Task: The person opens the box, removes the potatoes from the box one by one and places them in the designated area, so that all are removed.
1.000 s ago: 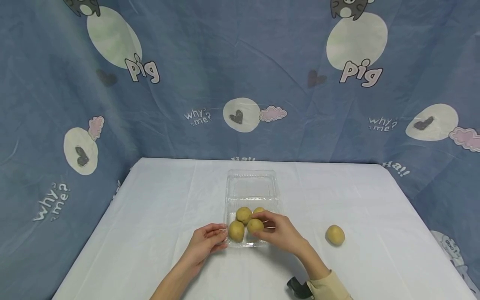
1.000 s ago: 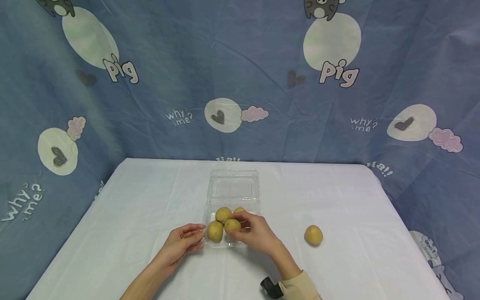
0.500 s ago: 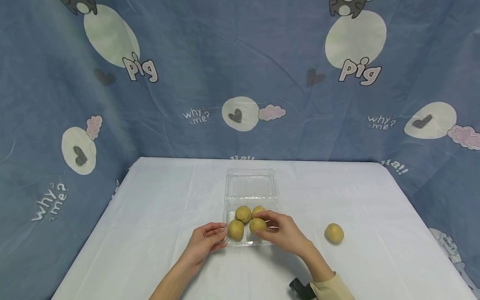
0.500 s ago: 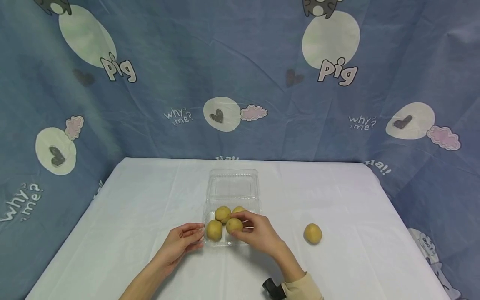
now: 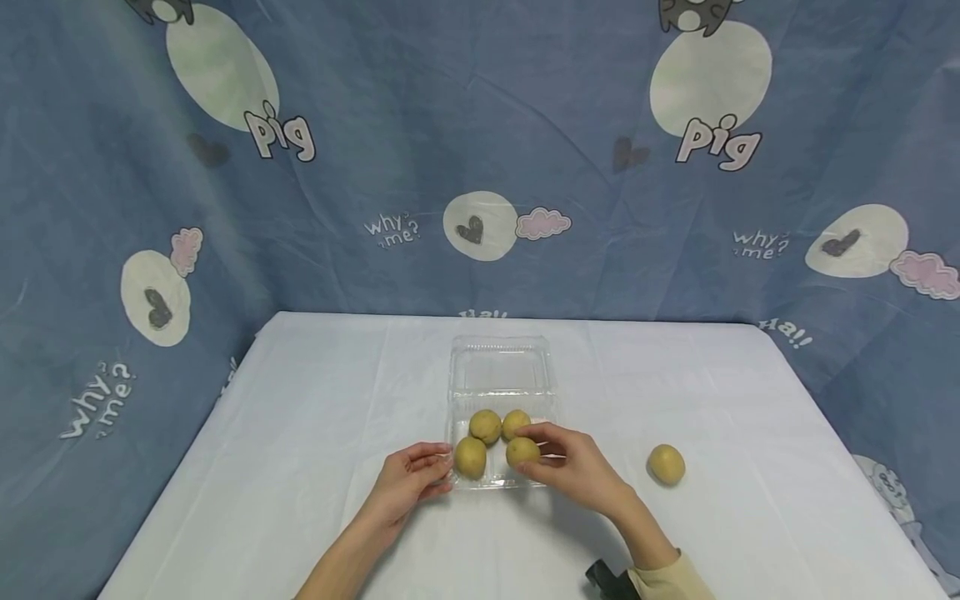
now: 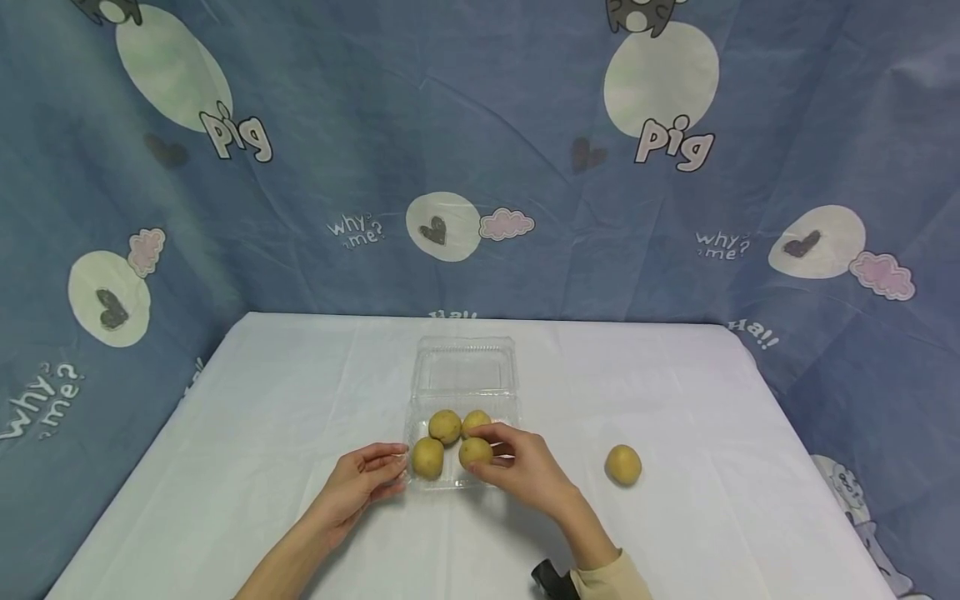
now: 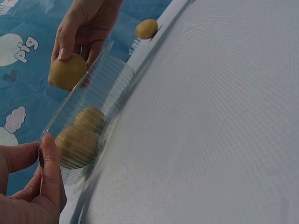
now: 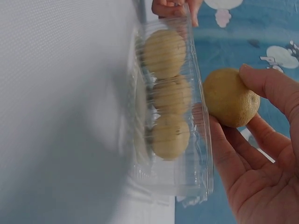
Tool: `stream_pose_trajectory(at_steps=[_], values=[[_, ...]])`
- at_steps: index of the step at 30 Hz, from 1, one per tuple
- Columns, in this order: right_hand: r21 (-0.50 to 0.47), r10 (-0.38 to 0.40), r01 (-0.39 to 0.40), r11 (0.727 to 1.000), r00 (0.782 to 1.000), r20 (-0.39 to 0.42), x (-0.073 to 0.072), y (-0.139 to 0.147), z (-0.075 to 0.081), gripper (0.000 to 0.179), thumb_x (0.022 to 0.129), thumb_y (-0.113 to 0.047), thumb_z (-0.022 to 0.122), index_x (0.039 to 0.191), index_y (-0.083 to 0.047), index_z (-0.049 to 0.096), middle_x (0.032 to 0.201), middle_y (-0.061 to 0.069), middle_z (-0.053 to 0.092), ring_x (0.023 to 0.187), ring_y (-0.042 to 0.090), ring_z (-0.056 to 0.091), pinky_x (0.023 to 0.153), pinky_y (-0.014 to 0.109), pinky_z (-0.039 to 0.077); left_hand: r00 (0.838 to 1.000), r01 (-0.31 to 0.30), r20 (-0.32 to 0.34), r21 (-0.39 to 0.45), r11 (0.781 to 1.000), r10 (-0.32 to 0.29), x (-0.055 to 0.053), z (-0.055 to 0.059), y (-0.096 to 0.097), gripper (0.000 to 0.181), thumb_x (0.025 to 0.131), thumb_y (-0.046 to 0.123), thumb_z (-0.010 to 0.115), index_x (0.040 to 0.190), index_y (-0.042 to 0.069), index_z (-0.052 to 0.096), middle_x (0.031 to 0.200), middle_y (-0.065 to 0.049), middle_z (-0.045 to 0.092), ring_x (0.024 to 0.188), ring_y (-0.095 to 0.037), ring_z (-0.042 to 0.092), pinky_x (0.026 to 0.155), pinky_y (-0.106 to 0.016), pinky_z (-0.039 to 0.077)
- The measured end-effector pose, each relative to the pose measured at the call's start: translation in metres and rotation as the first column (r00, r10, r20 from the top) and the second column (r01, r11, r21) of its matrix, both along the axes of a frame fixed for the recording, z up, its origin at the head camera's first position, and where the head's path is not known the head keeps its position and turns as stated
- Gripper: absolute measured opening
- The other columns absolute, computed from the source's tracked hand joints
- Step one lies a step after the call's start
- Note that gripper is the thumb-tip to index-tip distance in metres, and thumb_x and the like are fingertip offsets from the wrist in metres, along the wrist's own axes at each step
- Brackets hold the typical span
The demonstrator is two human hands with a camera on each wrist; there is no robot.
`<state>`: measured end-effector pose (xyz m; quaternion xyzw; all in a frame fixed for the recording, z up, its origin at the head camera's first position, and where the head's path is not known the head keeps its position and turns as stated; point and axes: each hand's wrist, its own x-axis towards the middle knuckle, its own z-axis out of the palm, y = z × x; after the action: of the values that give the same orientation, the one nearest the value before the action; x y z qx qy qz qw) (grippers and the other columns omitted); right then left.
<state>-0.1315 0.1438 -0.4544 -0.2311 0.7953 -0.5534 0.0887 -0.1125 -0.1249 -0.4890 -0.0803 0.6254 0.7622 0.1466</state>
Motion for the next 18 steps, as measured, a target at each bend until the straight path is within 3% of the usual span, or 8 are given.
stream_pose_trajectory(at_steps=[18], values=[[-0.02, -0.04, 0.041, 0.999, 0.999, 0.015, 0.012, 0.017, 0.005, 0.041, 0.087, -0.014, 0.075, 0.124, -0.003, 0.062, 0.123, 0.009, 0.063, 0.106, 0.027, 0.063, 0.09, 0.027, 0.054, 1.0, -0.014, 0.007, -0.006, 1.0, 0.014, -0.001, -0.001, 0.001, 0.037, 0.09, 0.003, 0.069, 0.12, -0.013, 0.055, 0.09, -0.007, 0.062, 0.079, -0.015, 0.062, 0.075, -0.03, 0.06]])
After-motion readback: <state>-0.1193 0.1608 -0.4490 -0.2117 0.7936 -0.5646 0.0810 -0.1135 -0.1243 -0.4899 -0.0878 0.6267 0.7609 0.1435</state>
